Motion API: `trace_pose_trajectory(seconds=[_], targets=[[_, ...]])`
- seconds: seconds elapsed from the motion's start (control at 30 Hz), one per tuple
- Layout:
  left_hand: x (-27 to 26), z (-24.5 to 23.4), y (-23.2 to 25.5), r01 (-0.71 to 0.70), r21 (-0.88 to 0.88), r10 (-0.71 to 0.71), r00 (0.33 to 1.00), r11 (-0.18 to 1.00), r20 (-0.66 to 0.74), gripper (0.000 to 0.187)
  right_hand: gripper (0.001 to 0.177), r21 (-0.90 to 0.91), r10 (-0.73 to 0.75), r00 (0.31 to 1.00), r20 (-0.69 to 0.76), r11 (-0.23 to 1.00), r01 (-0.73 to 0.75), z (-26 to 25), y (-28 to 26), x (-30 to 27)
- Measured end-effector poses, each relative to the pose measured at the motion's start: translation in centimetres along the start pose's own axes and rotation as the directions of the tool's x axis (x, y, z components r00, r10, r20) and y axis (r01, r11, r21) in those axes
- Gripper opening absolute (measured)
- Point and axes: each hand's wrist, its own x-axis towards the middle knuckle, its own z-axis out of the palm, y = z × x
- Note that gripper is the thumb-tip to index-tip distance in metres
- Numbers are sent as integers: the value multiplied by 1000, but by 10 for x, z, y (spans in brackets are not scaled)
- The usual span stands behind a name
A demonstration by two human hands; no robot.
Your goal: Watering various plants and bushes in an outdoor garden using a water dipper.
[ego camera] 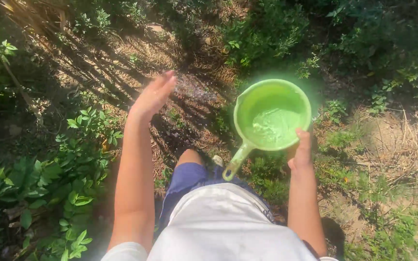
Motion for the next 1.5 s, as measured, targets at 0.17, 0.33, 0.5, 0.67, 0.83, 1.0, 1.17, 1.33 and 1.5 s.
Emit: trace_pose_trajectory(seconds=[0.17, 0.33, 0.5, 0.67, 0.83, 1.0, 1.17, 1.33, 1.5], targets=[[57, -70, -45, 272, -196, -321, 900, 942, -294, 65, 79, 75, -44, 993, -111, 996, 53, 12, -46, 74], [149, -59, -150, 555, 407, -313, 792, 725, -524, 60, 84, 117, -49, 977, -210, 990, 75, 36, -69, 149], [293, -1, -108, 507, -284, -417, 850, 814, 322, 73, 80, 92, -22, 939, -343, 994, 57, 111, -85, 241], [368, 71, -4, 582, -459, 5, 616, 671, 788, 77, 74, 326, -71, 977, -199, 936, 134, 178, -63, 343], [465, 75, 28, 803, -350, 155, 316, 482, 936, 58, 69, 357, 142, 960, -241, 933, -49, 247, -70, 449], [571, 39, 36, 533, -432, -100, 705, 727, 703, 31, 98, 568, 132, 824, 551, 664, -486, 308, -122, 571], [681, 18, 67, 318, -192, -185, 845, 928, 502, 30, 65, 687, 345, 845, 410, 493, -534, 323, -36, 782], [778, 33, 33, -413, -32, 411, 889, 910, 204, 30, 43, 607, 257, 876, 408, 640, -470, 408, -100, 854], [879, 3, 63, 423, -249, -259, 827, 871, 498, 25, 33, 698, -401, 578, 711, 306, -648, 348, -112, 1002]])
